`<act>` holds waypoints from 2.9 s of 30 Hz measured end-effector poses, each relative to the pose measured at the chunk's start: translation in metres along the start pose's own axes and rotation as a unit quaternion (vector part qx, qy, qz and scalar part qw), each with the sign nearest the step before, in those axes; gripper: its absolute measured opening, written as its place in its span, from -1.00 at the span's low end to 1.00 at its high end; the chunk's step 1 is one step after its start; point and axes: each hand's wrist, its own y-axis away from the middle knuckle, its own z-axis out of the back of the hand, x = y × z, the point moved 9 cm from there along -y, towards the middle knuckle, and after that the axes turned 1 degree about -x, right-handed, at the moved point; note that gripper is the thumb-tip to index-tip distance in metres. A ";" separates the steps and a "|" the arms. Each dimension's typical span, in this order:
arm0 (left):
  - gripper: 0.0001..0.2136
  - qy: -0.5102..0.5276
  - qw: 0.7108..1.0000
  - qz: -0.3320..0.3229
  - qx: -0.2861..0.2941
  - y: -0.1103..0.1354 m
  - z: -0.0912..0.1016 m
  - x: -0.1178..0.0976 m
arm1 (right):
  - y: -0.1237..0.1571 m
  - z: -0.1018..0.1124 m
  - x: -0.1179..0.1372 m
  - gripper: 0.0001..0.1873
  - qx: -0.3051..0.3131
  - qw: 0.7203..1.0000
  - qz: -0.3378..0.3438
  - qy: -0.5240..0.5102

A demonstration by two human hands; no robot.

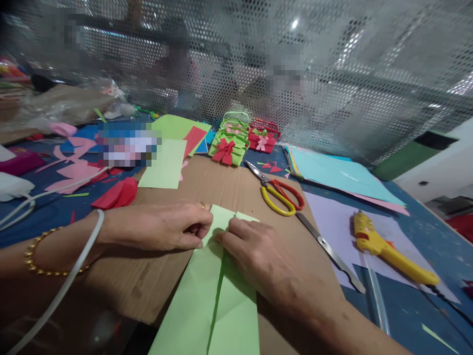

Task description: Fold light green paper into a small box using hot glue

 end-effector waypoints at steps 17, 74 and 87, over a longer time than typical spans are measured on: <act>-0.96 -0.031 0.999 0.009 0.035 0.002 0.002 -0.002 | -0.019 -0.006 -0.009 -0.69 0.038 0.998 -0.037 -0.029; -0.79 -0.060 0.991 -0.039 -0.114 -0.002 0.021 -0.018 | 0.002 0.072 -0.035 -0.73 -0.145 0.963 -0.162 -0.157; -0.84 -0.110 0.985 -0.083 -0.103 -0.003 0.013 -0.026 | 0.049 0.109 -0.005 -0.90 -0.094 0.970 -0.123 -0.188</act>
